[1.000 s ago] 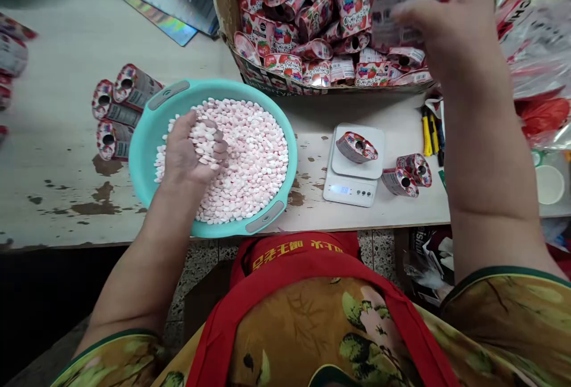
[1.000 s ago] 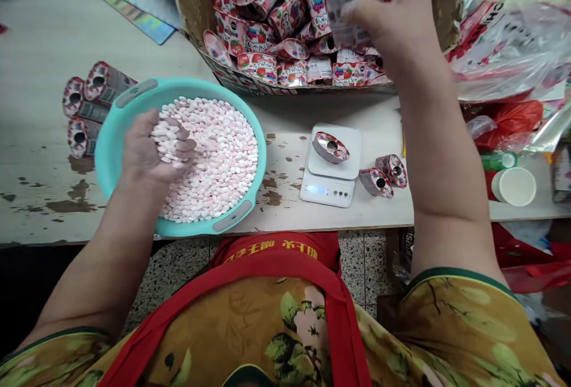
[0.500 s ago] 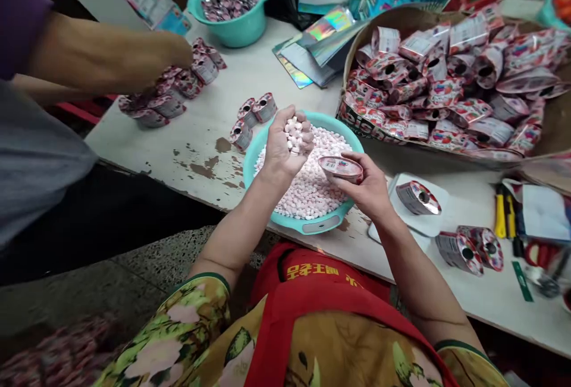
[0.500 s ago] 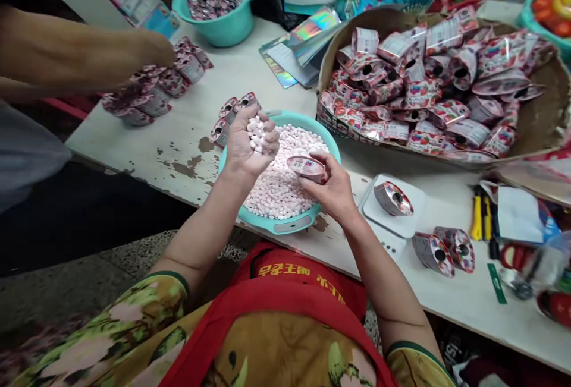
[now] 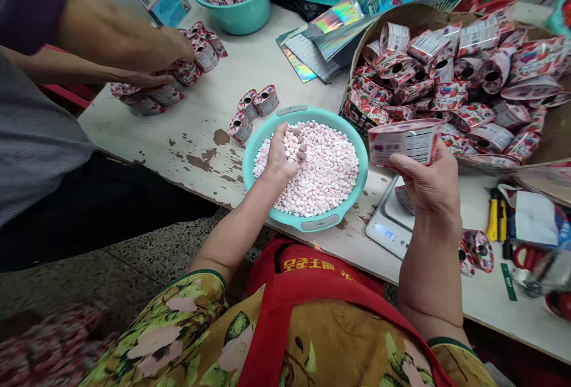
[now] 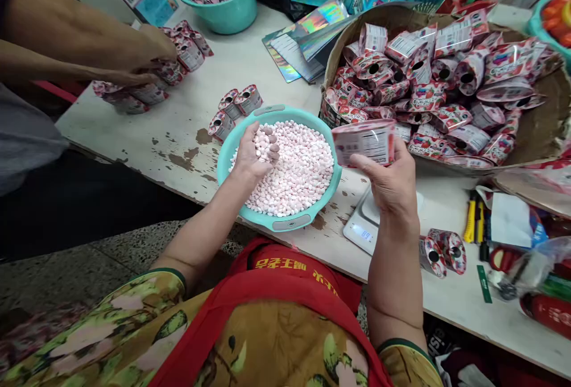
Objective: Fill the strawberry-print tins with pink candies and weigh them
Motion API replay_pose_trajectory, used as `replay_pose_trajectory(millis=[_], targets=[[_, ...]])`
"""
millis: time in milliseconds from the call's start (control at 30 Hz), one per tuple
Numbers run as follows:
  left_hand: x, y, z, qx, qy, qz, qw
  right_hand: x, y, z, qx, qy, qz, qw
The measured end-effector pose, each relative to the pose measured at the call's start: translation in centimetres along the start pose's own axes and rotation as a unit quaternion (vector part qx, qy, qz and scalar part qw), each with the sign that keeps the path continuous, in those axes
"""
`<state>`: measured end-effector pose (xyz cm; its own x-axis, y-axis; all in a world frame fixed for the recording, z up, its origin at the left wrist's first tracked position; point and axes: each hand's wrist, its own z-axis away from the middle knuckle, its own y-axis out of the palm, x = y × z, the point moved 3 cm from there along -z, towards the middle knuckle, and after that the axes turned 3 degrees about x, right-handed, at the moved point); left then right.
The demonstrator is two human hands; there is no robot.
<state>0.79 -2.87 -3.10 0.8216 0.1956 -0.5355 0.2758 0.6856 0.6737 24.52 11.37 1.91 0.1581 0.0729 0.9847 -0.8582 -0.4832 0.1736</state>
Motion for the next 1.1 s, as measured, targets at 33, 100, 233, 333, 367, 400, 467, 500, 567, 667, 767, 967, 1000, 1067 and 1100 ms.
replay_pose_trajectory(millis=[33,100,233,333,367,400,467,500,567,667,767,967,1000,1067,1100], targets=[[0.0,0.0,0.0,0.004,-0.011,0.015,1.0,0.0,0.0,-0.3,0.004,-0.001,0.009,1.0],[0.2,-0.2,0.0,0.008,-0.03,0.039,0.999,0.1,-0.4,-0.9,-0.003,-0.023,-0.006,1.0],[0.5,-0.7,0.1,-0.014,-0.042,0.036,0.998,0.0,-0.7,-2.0,-0.008,-0.051,-0.021,0.998],[0.3,-0.7,0.3,-0.013,-0.035,0.013,0.999,-1.0,0.6,-1.7,0.06,-0.041,0.102,0.992],[0.0,-0.3,0.5,-0.002,-0.027,0.005,1.0,-1.3,1.3,-1.4,0.08,-0.045,0.155,0.984],[-0.3,0.2,0.7,0.013,-0.015,-0.003,1.0,-1.5,2.1,-1.0,0.094,-0.054,0.207,0.972],[-1.1,1.6,1.4,0.04,0.016,-0.024,0.999,-1.8,3.7,-0.3,0.102,-0.079,0.299,0.945],[-1.5,2.5,1.8,0.05,0.033,-0.035,0.998,-1.8,4.6,0.1,0.107,-0.09,0.337,0.931],[-1.9,4.4,2.6,0.067,0.067,-0.054,0.994,-1.8,6.5,0.7,0.135,-0.107,0.394,0.903],[-1.2,6.8,3.1,0.094,0.098,-0.052,0.989,-2.1,8.9,1.1,0.191,-0.113,0.433,0.874],[0.4,7.4,2.4,0.086,0.114,-0.048,0.989,-2.5,10.0,0.9,0.198,-0.098,0.416,0.882],[2.1,6.4,1.2,0.068,0.147,-0.064,0.985,-3.2,10.0,0.9,0.155,-0.075,0.301,0.938],[2.1,6.5,1.3,0.072,0.155,-0.078,0.982,-3.4,10.0,1.0,0.153,-0.073,0.29,0.942],[1.9,6.7,1.5,0.075,0.171,-0.096,0.978,-3.7,10.2,1.2,0.15,-0.075,0.269,0.948],[1.8,6.8,1.5,0.075,0.178,-0.096,0.976,-3.8,10.3,1.3,0.149,-0.077,0.262,0.95]])
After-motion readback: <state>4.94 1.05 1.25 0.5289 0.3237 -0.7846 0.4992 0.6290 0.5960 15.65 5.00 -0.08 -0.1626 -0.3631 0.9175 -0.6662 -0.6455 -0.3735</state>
